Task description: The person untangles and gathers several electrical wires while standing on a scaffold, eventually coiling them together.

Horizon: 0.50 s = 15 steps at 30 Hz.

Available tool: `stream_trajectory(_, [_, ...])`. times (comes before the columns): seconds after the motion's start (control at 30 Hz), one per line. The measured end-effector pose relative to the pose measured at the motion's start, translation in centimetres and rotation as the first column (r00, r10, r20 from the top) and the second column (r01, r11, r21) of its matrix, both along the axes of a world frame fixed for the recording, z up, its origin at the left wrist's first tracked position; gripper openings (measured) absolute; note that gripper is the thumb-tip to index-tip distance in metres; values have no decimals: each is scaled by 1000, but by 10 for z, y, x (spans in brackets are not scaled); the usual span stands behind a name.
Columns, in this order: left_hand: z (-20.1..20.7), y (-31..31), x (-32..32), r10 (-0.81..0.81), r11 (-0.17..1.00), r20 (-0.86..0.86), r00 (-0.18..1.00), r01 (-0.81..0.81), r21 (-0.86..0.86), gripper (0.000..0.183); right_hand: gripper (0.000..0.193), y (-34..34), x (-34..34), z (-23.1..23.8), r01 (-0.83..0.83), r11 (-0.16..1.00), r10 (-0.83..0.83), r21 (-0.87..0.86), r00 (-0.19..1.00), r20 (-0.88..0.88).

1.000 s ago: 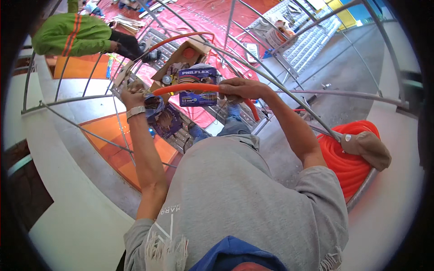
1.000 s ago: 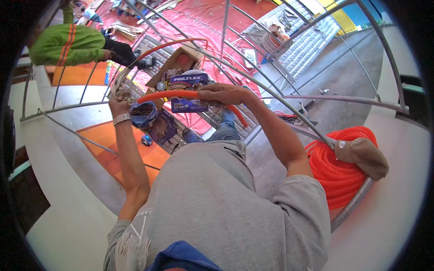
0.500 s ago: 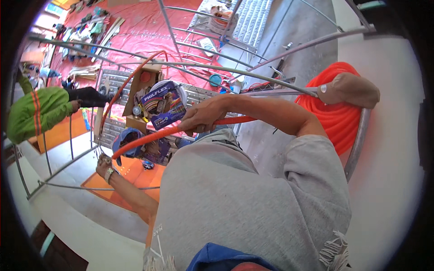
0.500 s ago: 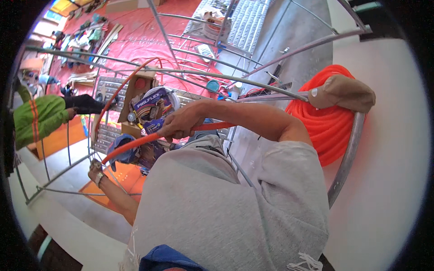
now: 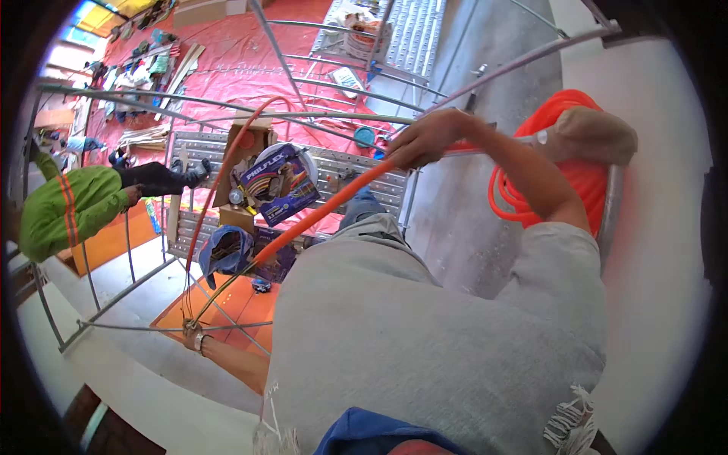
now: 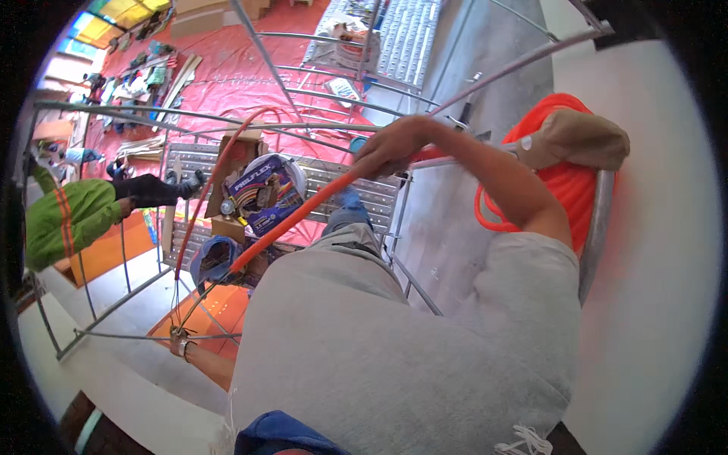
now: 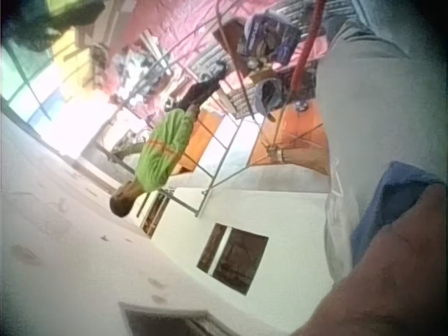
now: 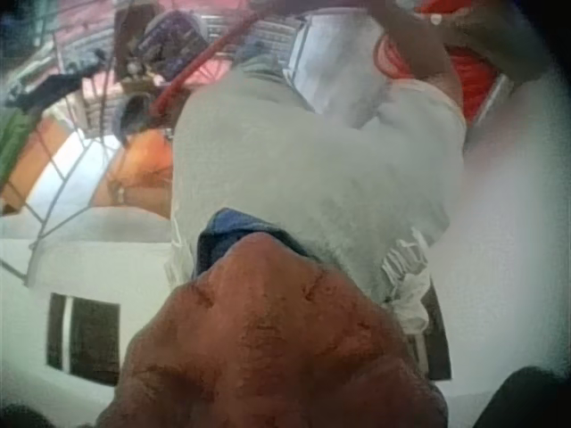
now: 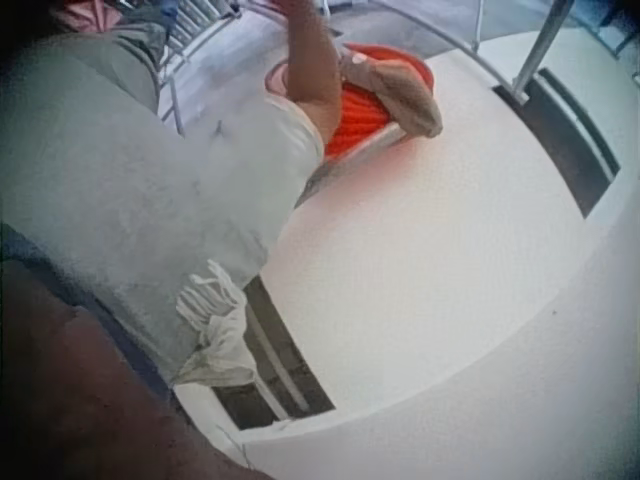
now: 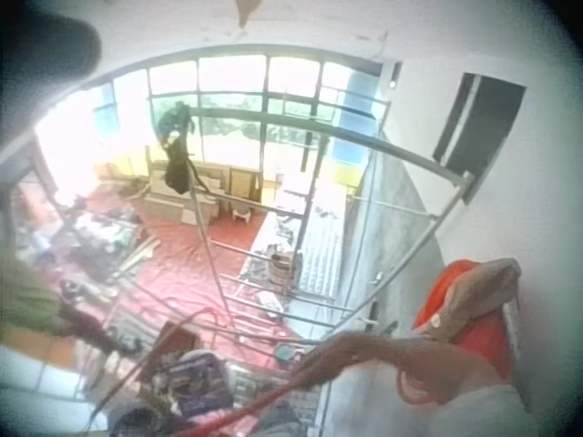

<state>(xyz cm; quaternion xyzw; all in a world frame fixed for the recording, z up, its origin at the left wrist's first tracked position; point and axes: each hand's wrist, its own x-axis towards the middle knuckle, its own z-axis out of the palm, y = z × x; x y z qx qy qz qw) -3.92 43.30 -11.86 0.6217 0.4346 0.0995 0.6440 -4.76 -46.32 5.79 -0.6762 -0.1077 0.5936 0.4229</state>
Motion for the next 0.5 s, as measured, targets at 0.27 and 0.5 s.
stream_trajectory(0.27, [15,75,-52,19,992,-50,999,-13,128,35,36,-158,58,2,286,948,-272,-142,956,110])
stream_trajectory(0.5, [70,139,-101,-200,575,-327,923,381,724,26,53,-340,61,-22,468,497,24,-730,834,551])
